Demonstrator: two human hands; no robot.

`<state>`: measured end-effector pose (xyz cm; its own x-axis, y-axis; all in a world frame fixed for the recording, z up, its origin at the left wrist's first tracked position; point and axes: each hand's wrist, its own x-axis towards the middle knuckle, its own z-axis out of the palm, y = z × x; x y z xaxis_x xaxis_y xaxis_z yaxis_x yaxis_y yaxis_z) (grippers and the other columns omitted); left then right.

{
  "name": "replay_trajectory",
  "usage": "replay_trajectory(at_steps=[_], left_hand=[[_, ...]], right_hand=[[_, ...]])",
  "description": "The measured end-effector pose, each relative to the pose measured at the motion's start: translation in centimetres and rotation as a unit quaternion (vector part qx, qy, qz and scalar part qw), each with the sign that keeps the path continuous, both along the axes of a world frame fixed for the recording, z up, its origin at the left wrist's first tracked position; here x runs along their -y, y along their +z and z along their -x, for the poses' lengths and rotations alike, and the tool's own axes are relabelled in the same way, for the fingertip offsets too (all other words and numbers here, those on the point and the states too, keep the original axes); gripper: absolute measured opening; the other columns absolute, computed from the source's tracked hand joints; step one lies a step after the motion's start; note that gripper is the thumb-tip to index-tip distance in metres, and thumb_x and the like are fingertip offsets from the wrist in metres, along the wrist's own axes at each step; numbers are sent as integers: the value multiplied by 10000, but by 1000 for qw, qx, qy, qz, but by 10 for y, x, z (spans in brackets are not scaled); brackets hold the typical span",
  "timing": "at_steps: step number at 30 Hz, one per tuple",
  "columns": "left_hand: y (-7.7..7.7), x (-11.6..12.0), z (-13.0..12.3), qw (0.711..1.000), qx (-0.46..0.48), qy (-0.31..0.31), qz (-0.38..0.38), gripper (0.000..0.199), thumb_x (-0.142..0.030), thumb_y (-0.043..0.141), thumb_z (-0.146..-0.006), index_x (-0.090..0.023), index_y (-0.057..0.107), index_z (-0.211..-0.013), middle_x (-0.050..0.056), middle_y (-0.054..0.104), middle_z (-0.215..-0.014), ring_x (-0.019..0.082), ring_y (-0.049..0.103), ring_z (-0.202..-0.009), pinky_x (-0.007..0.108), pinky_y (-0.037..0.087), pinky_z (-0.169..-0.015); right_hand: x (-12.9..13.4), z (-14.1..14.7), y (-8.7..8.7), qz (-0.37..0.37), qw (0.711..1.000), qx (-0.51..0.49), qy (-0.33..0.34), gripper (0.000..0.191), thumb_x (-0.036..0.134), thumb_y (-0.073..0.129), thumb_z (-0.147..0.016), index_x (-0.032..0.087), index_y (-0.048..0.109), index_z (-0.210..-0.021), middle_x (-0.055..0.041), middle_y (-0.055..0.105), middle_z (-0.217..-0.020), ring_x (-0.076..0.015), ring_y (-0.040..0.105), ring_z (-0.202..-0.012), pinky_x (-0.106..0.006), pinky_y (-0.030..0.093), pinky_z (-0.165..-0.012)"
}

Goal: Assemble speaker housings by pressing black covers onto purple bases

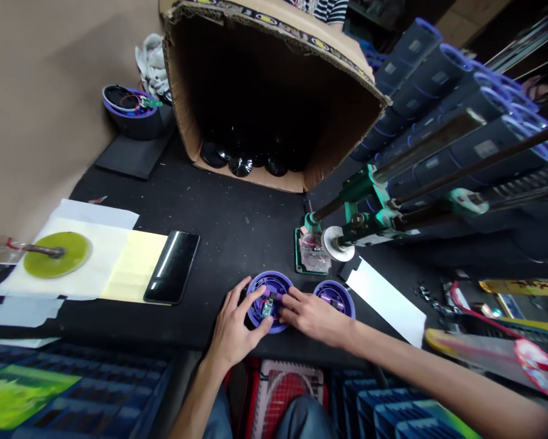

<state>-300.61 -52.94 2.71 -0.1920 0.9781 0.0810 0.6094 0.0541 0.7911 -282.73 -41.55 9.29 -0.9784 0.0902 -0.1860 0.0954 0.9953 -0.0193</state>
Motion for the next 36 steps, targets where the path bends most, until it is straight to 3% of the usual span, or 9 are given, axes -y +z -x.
replay_trajectory(at_steps=[4,7,11,16,20,24,28,31,36], left_hand=[[-1,0,3,1000,-3,-7,3,530,-398,604,-805,-390,467,-1317,6,361,-1470,236,394,-1308,409,378,-1080],[-3,0,2,1000,5,-4,-6,517,-408,600,-807,-373,482,-1309,17,366,-1467,242,397,-1307,415,380,-1079],[-1,-3,-13,999,23,48,-13,455,-385,602,-808,-318,541,-1254,52,397,-1446,259,420,-1293,439,383,-1075],[22,0,-26,995,-6,101,-4,386,-301,557,-840,-275,550,-1225,90,411,-1432,270,428,-1291,457,409,-1052],[47,11,14,989,-60,137,-12,375,-367,556,-845,-305,534,-1214,48,454,-1390,216,438,-1281,377,398,-1066],[57,11,81,943,-167,283,48,608,-470,572,-807,-176,435,-1322,182,375,-1426,353,338,-1337,527,297,-1094],[59,-5,121,936,-187,274,116,807,-424,666,-714,-149,337,-1398,235,518,-1295,444,502,-1164,592,431,-909],[66,-13,127,931,-185,277,148,892,-420,720,-642,-196,317,-1405,204,618,-1164,434,591,-1046,575,469,-833],[84,2,110,947,-93,272,143,851,-491,729,-630,-279,328,-1350,72,670,-1115,253,686,-896,379,549,-784]], right_hand=[[-7,2,3,61,998,1,-22,255,193,355,-971,135,598,-919,-98,606,-912,-209,522,-855,-324,476,-738],[-9,13,4,155,972,1,-177,100,210,503,-916,171,588,-879,-46,614,-879,-149,557,-807,-256,451,-761],[-2,31,-3,112,930,-11,-349,138,184,669,-756,189,537,-797,-9,604,-770,-145,562,-667,-236,343,-553],[4,28,3,101,907,-42,-408,213,256,705,-719,196,534,-830,-27,610,-805,-181,583,-678,-244,288,-523],[17,17,15,164,871,-144,-440,164,323,595,-843,207,543,-946,-21,588,-805,-173,571,-664,-274,386,-586],[54,41,20,315,763,-302,-476,181,395,520,-888,238,577,-957,-9,551,-714,-182,537,-635,-299,409,-586],[81,103,0,529,606,-352,-479,269,488,557,-847,239,625,-924,-9,555,-686,-181,514,-625,-305,428,-594],[81,150,-25,613,476,-381,-503,443,573,511,-840,209,606,-1073,-64,621,-851,-212,568,-750,-333,482,-656],[73,198,-32,705,363,-399,-460,579,613,387,-876,224,478,-1295,-86,639,-1130,-232,624,-959,-365,524,-750]])
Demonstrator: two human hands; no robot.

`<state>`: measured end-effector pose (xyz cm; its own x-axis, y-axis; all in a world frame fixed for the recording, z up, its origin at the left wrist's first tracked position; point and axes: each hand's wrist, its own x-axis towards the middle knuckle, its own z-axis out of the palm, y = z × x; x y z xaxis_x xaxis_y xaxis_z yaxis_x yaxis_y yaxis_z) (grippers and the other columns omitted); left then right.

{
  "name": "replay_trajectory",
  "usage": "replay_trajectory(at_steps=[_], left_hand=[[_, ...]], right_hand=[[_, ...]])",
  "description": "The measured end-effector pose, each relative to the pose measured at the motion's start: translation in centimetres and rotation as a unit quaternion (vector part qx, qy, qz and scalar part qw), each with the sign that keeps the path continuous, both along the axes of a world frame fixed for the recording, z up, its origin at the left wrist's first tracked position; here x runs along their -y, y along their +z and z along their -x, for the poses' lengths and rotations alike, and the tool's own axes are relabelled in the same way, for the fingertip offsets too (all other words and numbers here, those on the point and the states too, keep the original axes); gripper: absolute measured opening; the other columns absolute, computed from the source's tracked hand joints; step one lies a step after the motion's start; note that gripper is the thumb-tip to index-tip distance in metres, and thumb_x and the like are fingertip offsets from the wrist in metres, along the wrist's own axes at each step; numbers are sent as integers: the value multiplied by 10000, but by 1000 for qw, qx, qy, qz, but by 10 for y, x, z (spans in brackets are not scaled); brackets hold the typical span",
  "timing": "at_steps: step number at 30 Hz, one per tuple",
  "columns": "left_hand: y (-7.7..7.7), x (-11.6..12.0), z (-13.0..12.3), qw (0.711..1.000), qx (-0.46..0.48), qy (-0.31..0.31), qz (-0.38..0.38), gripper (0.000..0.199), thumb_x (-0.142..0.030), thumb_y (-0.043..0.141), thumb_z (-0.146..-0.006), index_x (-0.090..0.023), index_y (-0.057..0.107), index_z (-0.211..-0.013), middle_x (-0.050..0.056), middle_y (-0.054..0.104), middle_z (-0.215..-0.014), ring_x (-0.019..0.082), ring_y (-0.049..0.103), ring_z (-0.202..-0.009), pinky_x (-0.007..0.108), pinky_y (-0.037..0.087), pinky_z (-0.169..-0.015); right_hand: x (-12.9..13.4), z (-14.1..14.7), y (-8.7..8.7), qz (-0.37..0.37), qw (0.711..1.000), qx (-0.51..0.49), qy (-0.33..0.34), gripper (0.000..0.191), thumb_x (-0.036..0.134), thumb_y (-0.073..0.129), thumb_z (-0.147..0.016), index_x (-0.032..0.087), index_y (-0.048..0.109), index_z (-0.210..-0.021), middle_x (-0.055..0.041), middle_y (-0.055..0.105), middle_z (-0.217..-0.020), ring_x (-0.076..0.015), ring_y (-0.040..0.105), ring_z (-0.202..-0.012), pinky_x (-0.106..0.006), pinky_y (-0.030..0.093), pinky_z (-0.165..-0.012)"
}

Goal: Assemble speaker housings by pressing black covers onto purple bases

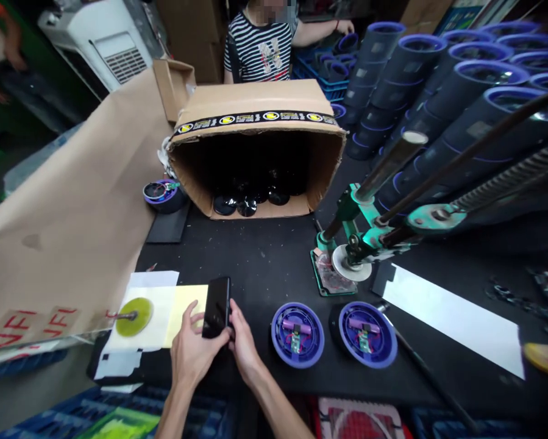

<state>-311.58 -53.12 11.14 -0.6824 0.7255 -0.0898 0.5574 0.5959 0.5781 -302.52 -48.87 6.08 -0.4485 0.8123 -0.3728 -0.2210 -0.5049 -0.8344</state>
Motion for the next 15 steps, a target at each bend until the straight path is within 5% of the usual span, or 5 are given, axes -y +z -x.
replay_trajectory(at_steps=[3,6,10,15], left_hand=[[14,7,-5,996,83,-39,-14,729,-556,698,-659,-291,421,-1280,54,657,-1159,229,666,-975,345,543,-841],[30,-22,7,994,33,-102,-20,533,-592,587,-753,-281,536,-1182,56,658,-1155,242,644,-1022,365,535,-856],[40,-131,37,982,-78,-157,-74,383,-549,525,-815,-252,624,-1037,52,687,-1079,246,650,-944,389,507,-859],[20,-283,48,968,-114,-205,-93,441,-433,596,-818,-184,564,-1181,117,616,-1218,276,565,-1124,479,408,-988]], right_hand=[[-2,4,15,127,974,-187,-5,592,628,383,-869,178,569,-1206,-90,673,-1062,-236,638,-943,-355,524,-761],[-9,-4,23,240,912,-333,-15,599,643,461,-826,142,634,-1106,-98,698,-946,-234,654,-833,-348,533,-720],[-18,-16,13,288,875,-387,-28,613,643,413,-851,101,673,-972,-108,696,-864,-216,649,-733,-354,538,-660],[-13,-23,-11,299,864,-405,-25,672,637,324,-870,70,670,-971,-120,688,-852,-210,652,-722,-333,536,-641]])
